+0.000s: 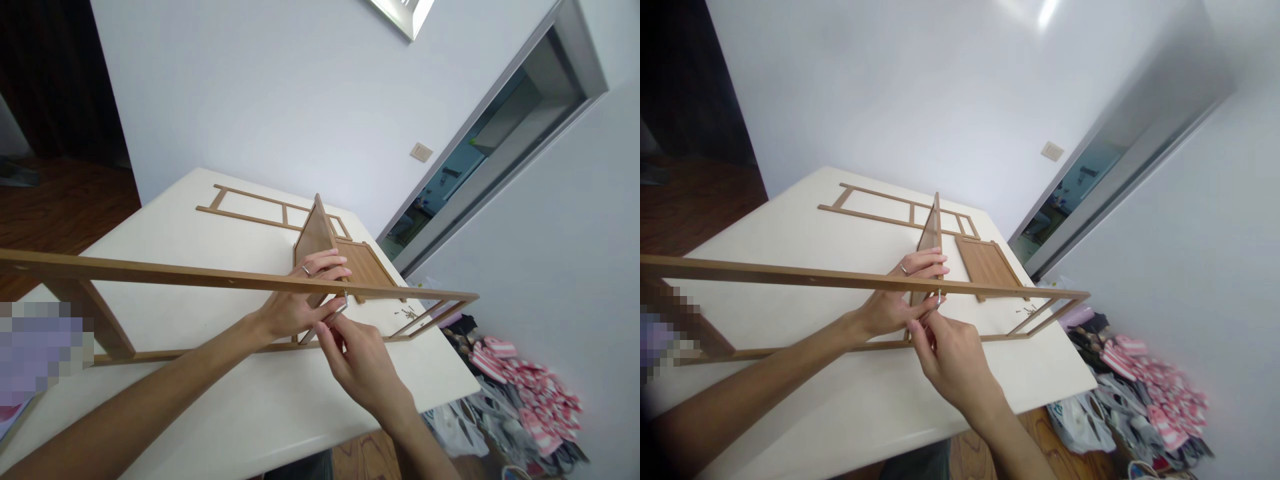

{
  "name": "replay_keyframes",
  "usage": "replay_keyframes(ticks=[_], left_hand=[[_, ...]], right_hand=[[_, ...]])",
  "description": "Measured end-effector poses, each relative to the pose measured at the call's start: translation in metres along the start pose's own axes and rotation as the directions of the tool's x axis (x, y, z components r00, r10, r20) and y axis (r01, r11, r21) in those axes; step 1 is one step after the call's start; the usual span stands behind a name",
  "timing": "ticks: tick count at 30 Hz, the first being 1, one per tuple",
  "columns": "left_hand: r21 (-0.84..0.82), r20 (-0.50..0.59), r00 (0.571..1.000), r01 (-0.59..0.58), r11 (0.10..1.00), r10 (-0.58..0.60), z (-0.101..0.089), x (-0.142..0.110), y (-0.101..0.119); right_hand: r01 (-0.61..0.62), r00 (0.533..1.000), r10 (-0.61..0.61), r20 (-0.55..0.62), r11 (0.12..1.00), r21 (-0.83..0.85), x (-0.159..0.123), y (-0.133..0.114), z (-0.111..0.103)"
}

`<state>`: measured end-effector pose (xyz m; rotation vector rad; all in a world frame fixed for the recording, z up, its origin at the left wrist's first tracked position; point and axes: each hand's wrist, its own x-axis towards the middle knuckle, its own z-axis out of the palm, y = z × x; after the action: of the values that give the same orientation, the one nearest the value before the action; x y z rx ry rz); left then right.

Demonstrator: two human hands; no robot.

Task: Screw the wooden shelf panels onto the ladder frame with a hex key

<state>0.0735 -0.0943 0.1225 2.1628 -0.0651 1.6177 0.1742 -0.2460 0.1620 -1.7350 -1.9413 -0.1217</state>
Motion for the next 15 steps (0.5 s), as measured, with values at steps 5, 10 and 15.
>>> replay_keyframes(ticks=[5, 10, 15], left_hand=[[0.024, -0.011, 0.999, -0.035, 0.999, 0.035, 0.0, 0.001, -0.001], [0.037, -0.022, 0.999, -0.042, 0.998, 0.043, 0.0, 0.0, -0.004], [0.042, -0.018, 0.998, -0.06, 0.997, 0.061, 0.0, -0.001, -0.006]], right_hand=[[0.128, 0.992, -0.127, 0.014, 0.973, -0.192, -0.002, 0.01, -0.004], [0.31, 0.889, -0.425, -0.17, 0.833, -0.459, 0.002, 0.017, -0.015], [0.492, 0.798, -0.603, -0.006, 0.657, -0.571, 0.015, 0.015, -0.042]])
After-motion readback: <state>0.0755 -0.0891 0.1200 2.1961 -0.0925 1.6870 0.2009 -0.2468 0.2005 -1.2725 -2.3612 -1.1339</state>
